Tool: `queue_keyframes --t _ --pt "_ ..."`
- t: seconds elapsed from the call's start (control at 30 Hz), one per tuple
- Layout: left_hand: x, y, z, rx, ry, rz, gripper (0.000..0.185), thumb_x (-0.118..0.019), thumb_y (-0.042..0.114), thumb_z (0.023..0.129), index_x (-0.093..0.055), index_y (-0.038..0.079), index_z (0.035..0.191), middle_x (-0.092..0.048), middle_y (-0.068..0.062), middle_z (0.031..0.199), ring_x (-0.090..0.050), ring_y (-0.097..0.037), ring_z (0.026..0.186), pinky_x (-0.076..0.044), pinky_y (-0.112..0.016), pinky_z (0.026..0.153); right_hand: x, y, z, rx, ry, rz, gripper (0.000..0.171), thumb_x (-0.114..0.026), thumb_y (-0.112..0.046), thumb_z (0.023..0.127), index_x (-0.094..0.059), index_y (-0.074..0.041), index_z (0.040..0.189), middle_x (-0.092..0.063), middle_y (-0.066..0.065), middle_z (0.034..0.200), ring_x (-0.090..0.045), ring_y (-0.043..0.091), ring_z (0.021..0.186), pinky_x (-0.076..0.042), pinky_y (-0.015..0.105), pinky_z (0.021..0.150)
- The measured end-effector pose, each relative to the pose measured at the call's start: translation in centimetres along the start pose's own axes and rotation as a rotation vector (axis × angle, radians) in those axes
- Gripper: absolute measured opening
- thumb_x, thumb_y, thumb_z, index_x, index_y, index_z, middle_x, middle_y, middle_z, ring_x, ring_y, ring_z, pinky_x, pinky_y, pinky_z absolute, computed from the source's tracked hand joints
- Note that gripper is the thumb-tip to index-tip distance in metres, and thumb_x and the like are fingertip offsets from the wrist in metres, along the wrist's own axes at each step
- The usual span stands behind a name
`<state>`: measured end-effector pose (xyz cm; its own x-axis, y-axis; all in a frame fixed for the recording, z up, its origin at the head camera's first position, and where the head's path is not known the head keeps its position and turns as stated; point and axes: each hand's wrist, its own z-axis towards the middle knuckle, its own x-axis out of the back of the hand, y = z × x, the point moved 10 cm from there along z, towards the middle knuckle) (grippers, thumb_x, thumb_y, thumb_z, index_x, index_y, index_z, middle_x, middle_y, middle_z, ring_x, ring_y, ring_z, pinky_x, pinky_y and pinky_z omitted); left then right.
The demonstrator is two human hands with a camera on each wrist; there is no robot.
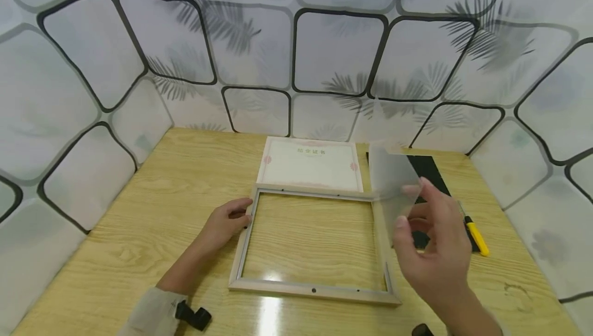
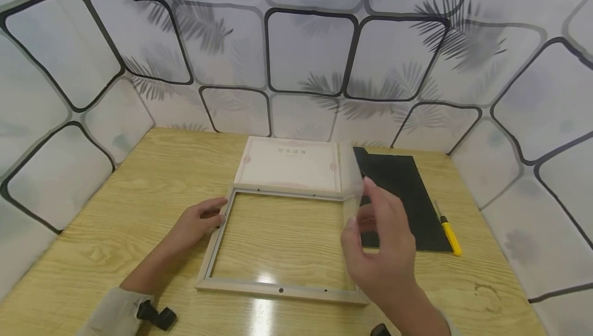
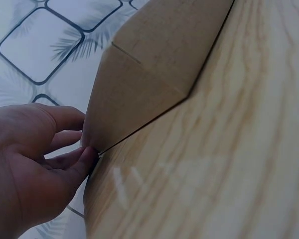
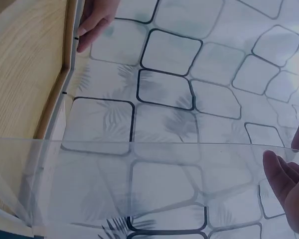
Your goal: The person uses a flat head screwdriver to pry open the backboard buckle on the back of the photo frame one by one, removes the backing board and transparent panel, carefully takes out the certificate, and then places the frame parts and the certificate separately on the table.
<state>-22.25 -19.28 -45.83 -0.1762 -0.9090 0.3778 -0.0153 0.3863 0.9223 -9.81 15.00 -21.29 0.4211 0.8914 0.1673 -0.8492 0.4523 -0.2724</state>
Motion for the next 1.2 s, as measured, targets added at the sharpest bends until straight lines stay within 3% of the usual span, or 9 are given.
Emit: queue_keyframes --t 0.17,0.4,0.63,0.8,0.87,0.97,1.03,1.2 --pt "0.0 -0.1 0.0 0.014 0.008 0.005 0.050 -0.063 0.019 0.100 -0.051 0.004 0.147 -0.050 -0.019 0.150 -0.052 -0.036 0.131 -0.048 -0.047 0.105 2.5 1.3 0.2 -0.071 0.065 0.189 0.040 -0.055 0.007 0.092 -0.050 0.019 0.130 -0.063 0.019 0.115 -0.056 0.003 0.071 -0.046 0.006 0.066" --pt "0.1 -0.7 0.1 0.029 0.013 0.013 0.050 -0.063 0.019 0.100 -0.052 0.006 0.147 -0.052 -0.018 0.148 -0.053 -0.034 0.129 -0.049 -0.042 0.102 5.7 4.0 -0.1 -0.255 0.122 0.484 0.058 -0.042 0.026 0.078 -0.044 0.015 0.135 -0.059 0.018 0.121 -0.061 0.010 0.069 -0.049 0.011 0.058" --pt "-0.1 -1.0 0.2 0.052 0.013 -0.001 0.050 -0.064 0.019 0.099 -0.053 0.008 0.147 -0.053 -0.016 0.146 -0.053 -0.033 0.129 -0.049 -0.044 0.103 8.9 6.3 -0.8 -0.358 0.176 0.542 0.065 -0.036 0.031 0.078 -0.041 0.011 0.140 -0.055 0.022 0.123 -0.064 0.017 0.065 -0.052 0.019 0.055" --pt "-0.2 -0.9 0.1 0.053 0.005 -0.010 0.049 -0.063 0.019 0.100 -0.053 0.008 0.147 -0.053 -0.016 0.147 -0.053 -0.033 0.129 -0.049 -0.043 0.103 12.1 8.8 -1.7 -0.502 0.218 0.314 0.056 -0.036 0.020 0.091 -0.039 0.004 0.144 -0.057 0.018 0.122 -0.064 0.012 0.058 -0.055 0.016 0.057" --pt "-0.2 -0.9 0.1 0.056 0.005 -0.012 0.049 -0.063 0.019 0.100 -0.053 0.008 0.147 -0.053 -0.016 0.147 -0.052 -0.033 0.129 -0.049 -0.043 0.102 13.3 9.6 -2.1 -0.574 0.190 0.096 0.051 -0.037 0.010 0.099 -0.039 -0.002 0.147 -0.059 0.014 0.123 -0.064 0.006 0.058 -0.055 0.014 0.061" --pt "-0.2 -0.9 0.0 0.062 0.005 -0.013 0.049 -0.063 0.019 0.100 -0.052 0.008 0.147 -0.053 -0.016 0.147 -0.052 -0.032 0.129 -0.048 -0.043 0.103 14.8 10.8 -2.4 -0.643 0.206 -0.041 0.045 -0.040 0.000 0.103 -0.042 -0.006 0.147 -0.061 0.013 0.123 -0.066 0.004 0.060 -0.056 0.014 0.061" --pt "-0.2 -0.8 0.0 0.062 0.007 -0.011 0.049 -0.063 0.018 0.100 -0.053 0.008 0.146 -0.053 -0.016 0.146 -0.053 -0.032 0.128 -0.048 -0.043 0.102 15.8 11.3 -2.6 -0.690 0.192 -0.227 0.043 -0.041 -0.006 0.105 -0.045 -0.011 0.147 -0.063 0.008 0.124 -0.066 -0.001 0.061 -0.056 0.013 0.063" --pt "-0.2 -0.7 0.0 0.057 0.002 -0.013 0.049 -0.063 0.019 0.100 -0.053 0.008 0.147 -0.053 -0.016 0.146 -0.053 -0.032 0.128 -0.049 -0.042 0.102 18.6 13.5 -3.4 -0.784 0.211 -0.458 0.033 -0.044 -0.014 0.106 -0.060 -0.016 0.134 -0.065 -0.007 0.099 -0.063 -0.009 0.061 -0.051 0.007 0.063"
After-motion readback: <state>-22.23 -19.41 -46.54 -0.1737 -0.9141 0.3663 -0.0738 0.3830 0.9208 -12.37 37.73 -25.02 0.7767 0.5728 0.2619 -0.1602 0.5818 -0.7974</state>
